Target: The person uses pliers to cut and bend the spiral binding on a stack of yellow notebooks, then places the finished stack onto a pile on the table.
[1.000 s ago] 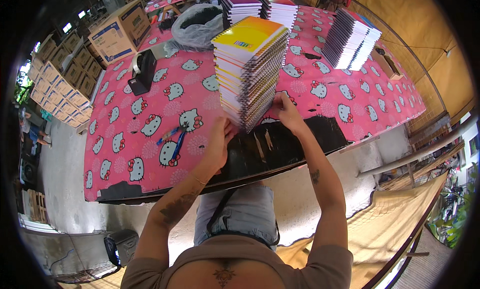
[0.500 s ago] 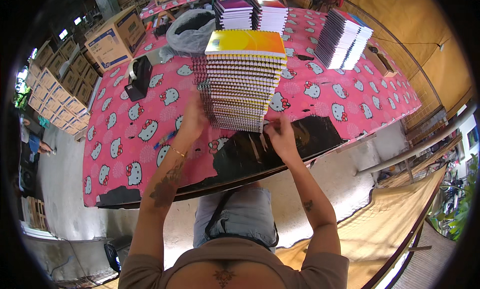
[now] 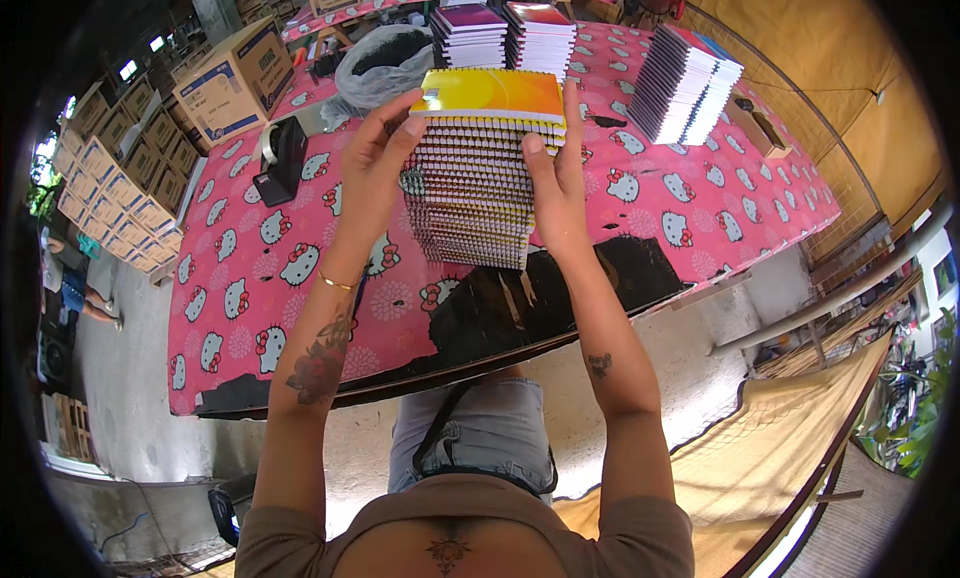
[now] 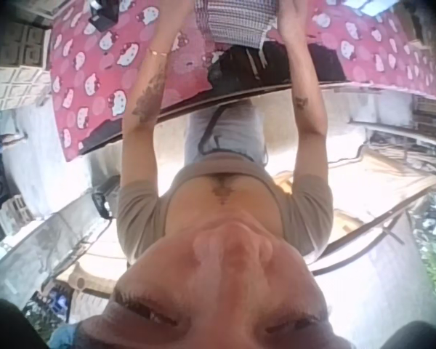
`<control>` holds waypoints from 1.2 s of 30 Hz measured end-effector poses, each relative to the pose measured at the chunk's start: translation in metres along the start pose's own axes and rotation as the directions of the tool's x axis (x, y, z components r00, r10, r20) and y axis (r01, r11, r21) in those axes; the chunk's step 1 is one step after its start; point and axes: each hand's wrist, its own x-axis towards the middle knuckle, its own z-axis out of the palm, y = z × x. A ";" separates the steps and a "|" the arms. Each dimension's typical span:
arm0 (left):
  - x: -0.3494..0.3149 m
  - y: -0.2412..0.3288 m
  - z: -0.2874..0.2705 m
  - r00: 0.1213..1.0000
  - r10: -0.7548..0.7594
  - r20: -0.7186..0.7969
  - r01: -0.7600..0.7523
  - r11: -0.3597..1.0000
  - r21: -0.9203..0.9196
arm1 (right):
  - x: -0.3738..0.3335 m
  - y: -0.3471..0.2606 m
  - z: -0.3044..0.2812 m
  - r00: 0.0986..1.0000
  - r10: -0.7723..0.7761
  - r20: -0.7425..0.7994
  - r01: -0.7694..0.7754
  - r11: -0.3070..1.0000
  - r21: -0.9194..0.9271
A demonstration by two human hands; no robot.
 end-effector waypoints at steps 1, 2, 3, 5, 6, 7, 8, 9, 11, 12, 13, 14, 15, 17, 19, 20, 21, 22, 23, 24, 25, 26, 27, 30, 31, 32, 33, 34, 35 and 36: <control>0.001 -0.001 0.000 1.000 0.012 -0.010 -0.012 1.000 -0.018 | -0.001 -0.002 0.001 1.000 0.010 0.007 -0.010 1.000 0.016; 0.002 -0.002 -0.001 1.000 0.003 -0.010 -0.003 1.000 -0.020 | -0.002 -0.002 0.001 1.000 0.013 0.013 -0.013 1.000 0.028; 0.003 -0.002 -0.003 1.000 -0.005 -0.010 0.005 1.000 -0.021 | -0.002 -0.002 0.002 1.000 0.016 0.020 -0.017 0.999 0.040; 0.003 -0.002 -0.001 1.000 -0.019 -0.015 0.019 0.999 -0.030 | -0.004 -0.001 0.001 1.000 0.014 0.017 -0.014 1.000 0.014; 0.002 -0.001 0.000 0.999 -0.024 -0.022 0.023 0.999 -0.035 | -0.004 0.000 0.000 1.000 0.007 0.010 -0.006 1.000 -0.020; 0.001 0.000 0.001 0.999 -0.027 -0.027 0.026 0.999 -0.038 | -0.004 0.001 -0.002 1.000 -0.001 0.002 0.001 0.999 -0.054; -0.004 0.002 0.002 0.996 -0.022 -0.082 0.023 1.000 0.006 | -0.004 0.003 -0.005 1.000 -0.004 -0.009 0.003 0.995 -0.097; -0.012 0.004 0.002 0.991 -0.015 -0.136 0.022 0.999 0.049 | -0.004 0.002 -0.010 1.000 -0.008 -0.016 0.006 0.991 -0.131; -0.033 0.006 -0.012 0.982 -0.009 -0.186 0.050 0.975 0.216 | -0.006 -0.001 -0.022 0.999 0.013 -0.045 -0.023 0.976 -0.215; -0.049 -0.006 -0.033 0.983 -0.020 -0.181 0.079 0.941 0.330 | -0.007 -0.004 -0.031 0.998 0.025 -0.061 -0.041 0.964 -0.264; -0.072 -0.021 -0.061 0.997 0.008 -0.075 0.044 0.752 0.658 | -0.006 -0.013 -0.038 0.996 0.028 -0.079 -0.051 0.950 -0.308; -0.097 -0.037 -0.085 0.999 -0.008 0.033 -0.025 0.460 0.888 | -0.002 -0.023 -0.044 0.997 -0.004 -0.081 -0.025 0.938 -0.346; -0.122 -0.044 -0.098 0.996 -0.075 0.053 -0.032 0.257 0.966 | 0.002 -0.033 -0.046 0.996 -0.037 -0.079 0.005 0.926 -0.377; -0.157 -0.052 -0.108 0.983 -0.174 0.061 -0.054 0.046 0.998 | 0.015 -0.055 -0.045 0.985 -0.171 0.030 0.169 0.906 -0.388; -0.175 -0.056 -0.116 0.974 -0.218 0.061 -0.055 0.034 0.998 | 0.032 -0.072 -0.032 0.929 -0.259 0.265 0.348 0.856 -0.382; -0.177 -0.057 -0.117 0.974 -0.219 0.056 -0.043 0.066 0.997 | 0.041 -0.081 -0.027 0.872 -0.259 0.416 0.429 0.815 -0.391; -0.178 -0.058 -0.118 0.974 -0.220 0.051 -0.030 0.097 0.995 | 0.047 -0.086 -0.021 0.793 -0.246 0.557 0.509 0.770 -0.384; -0.180 -0.058 -0.118 0.975 -0.217 0.044 -0.016 0.129 0.991 | 0.054 -0.090 -0.011 0.729 -0.231 0.644 0.585 0.700 -0.410; -0.181 -0.053 -0.119 0.976 -0.218 0.015 0.012 0.121 0.993 | 0.059 -0.091 0.000 0.662 -0.206 0.721 0.656 0.624 -0.424; -0.183 -0.047 -0.119 0.976 -0.219 -0.014 0.040 0.113 0.993 | 0.063 -0.093 0.007 0.591 -0.171 0.788 0.724 0.544 -0.424; -0.185 -0.040 -0.122 0.974 -0.223 -0.039 0.063 0.103 0.993 | 0.063 -0.097 0.008 0.638 -0.175 0.750 0.696 0.550 -0.463; -0.188 -0.037 -0.128 0.977 -0.213 -0.024 0.044 0.091 0.995 | 0.064 -0.101 0.006 0.682 -0.179 0.709 0.664 0.557 -0.499; -0.192 -0.035 -0.135 0.979 -0.204 -0.010 0.027 0.078 0.997 | 0.065 -0.102 0.002 0.725 -0.181 0.665 0.630 0.565 -0.533; -0.204 -0.031 -0.136 0.986 -0.162 -0.036 0.050 0.081 0.995 | 0.045 -0.066 -0.037 0.973 -0.002 0.231 0.101 0.902 -0.419; -0.206 -0.028 -0.134 0.989 -0.139 -0.057 0.070 0.088 0.994 | 0.030 -0.042 -0.051 0.981 0.169 0.094 -0.140 0.956 -0.259; -0.209 -0.022 -0.133 0.987 -0.148 -0.055 0.067 0.073 0.995 | 0.005 -0.010 -0.059 0.919 0.389 0.057 -0.387 0.921 -0.056; -0.210 -0.016 -0.132 0.987 -0.155 -0.049 0.059 0.059 0.996 | -0.024 0.017 -0.062 0.813 0.578 0.069 -0.581 0.802 0.137; -0.208 -0.012 -0.131 0.987 -0.156 -0.044 0.051 0.043 0.998 | -0.053 0.037 -0.059 0.697 0.710 0.097 -0.705 0.653 0.277; -0.206 -0.011 -0.131 0.984 -0.175 -0.045 0.056 0.059 0.997 | -0.076 0.049 -0.050 0.672 0.732 0.107 -0.721 0.615 0.320; -0.205 -0.011 -0.131 0.979 -0.201 -0.042 0.058 0.075 0.996 | -0.095 0.061 -0.039 0.669 0.737 0.095 -0.719 0.609 0.337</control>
